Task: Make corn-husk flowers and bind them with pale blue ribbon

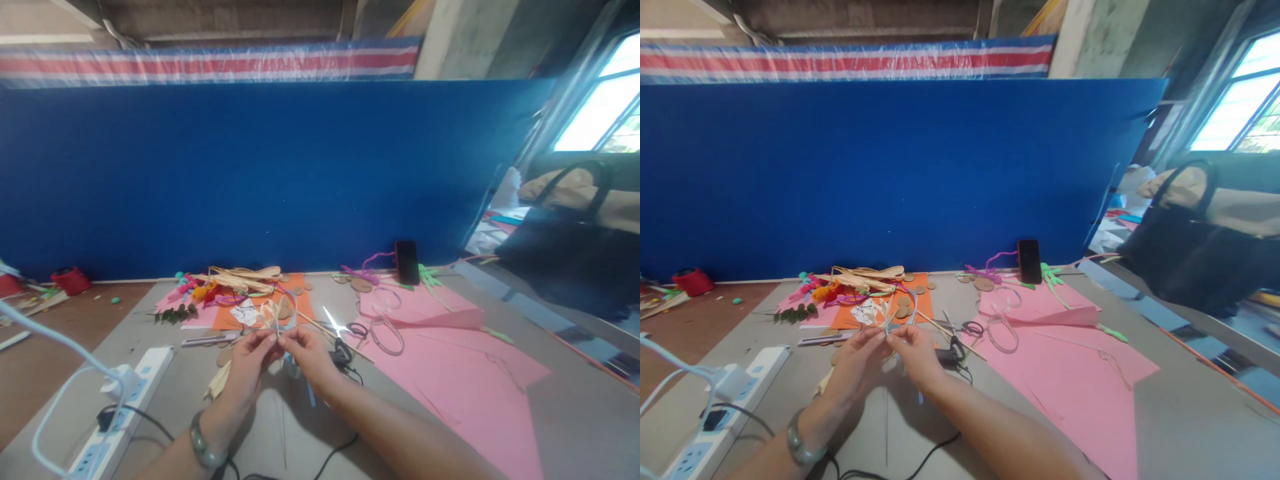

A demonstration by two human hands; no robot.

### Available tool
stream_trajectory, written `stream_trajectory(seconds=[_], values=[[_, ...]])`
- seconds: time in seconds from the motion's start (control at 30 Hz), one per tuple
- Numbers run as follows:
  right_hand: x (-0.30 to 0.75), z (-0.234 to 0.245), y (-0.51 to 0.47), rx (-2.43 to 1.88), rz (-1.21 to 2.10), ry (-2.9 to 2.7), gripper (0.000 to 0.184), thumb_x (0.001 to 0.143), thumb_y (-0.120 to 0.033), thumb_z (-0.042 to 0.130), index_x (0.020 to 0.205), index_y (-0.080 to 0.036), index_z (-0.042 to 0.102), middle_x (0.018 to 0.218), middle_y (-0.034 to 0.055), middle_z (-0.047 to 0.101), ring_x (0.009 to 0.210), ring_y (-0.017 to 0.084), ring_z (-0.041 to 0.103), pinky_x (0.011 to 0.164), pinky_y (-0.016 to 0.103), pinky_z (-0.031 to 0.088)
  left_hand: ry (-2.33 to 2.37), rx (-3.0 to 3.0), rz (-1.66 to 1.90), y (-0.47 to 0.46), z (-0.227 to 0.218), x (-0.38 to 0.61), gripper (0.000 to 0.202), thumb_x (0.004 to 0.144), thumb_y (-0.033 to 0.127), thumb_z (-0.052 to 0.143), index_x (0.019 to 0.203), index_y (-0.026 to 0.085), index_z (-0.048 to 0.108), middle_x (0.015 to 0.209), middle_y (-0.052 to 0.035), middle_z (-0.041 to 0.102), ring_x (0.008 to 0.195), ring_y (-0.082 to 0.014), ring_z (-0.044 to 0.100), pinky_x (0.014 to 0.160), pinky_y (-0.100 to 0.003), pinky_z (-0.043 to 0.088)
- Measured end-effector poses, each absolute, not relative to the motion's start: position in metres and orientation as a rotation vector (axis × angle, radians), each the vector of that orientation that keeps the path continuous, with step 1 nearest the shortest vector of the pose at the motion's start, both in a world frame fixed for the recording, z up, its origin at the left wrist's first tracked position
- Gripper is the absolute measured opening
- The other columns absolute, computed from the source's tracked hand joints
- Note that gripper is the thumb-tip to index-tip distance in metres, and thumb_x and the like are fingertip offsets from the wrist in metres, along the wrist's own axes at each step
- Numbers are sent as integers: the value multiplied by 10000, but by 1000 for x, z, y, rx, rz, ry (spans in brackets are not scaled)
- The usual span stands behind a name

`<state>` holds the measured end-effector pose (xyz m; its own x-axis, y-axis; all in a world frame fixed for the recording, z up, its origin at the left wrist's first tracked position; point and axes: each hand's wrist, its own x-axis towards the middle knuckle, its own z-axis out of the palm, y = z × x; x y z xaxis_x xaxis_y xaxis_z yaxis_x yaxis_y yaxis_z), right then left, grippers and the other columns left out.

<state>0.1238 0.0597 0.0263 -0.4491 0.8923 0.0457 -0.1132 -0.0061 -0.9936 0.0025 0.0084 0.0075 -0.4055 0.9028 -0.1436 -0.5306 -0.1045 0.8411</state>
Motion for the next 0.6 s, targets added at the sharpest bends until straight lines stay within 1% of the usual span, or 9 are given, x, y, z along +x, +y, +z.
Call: stream_trajectory(seconds=[0.17, 0.37, 0.6], values=[[123, 22, 62, -879, 1588, -1454, 218, 703, -362, 702, 684, -155, 635, 580, 1, 628, 533, 115, 533, 552, 238, 407, 1046, 506, 1711, 10, 1, 1, 299, 610, 280, 818, 821, 120, 677, 759, -70, 731, 702, -176, 691, 722, -301, 545], [122, 15, 67, -806, 1625, -1452, 282, 685, -418, 724, 683, -148, 643, 627, 29, 655, 621, 157, 608, 641, 281, 464, 1075, 523, 1698, 11, -1, 1, 292, 617, 299, 810, 812, 123, 683, 735, -65, 726, 711, -193, 692, 720, -313, 550], [123, 20, 65, -839, 1561, -1431, 231, 687, -380, 722, 700, -161, 649, 655, 12, 650, 620, 143, 585, 638, 269, 458, 1109, 548, 1683, 7, 7, 2, 278, 609, 306, 812, 786, 127, 693, 747, -62, 730, 687, -186, 688, 696, -307, 554]])
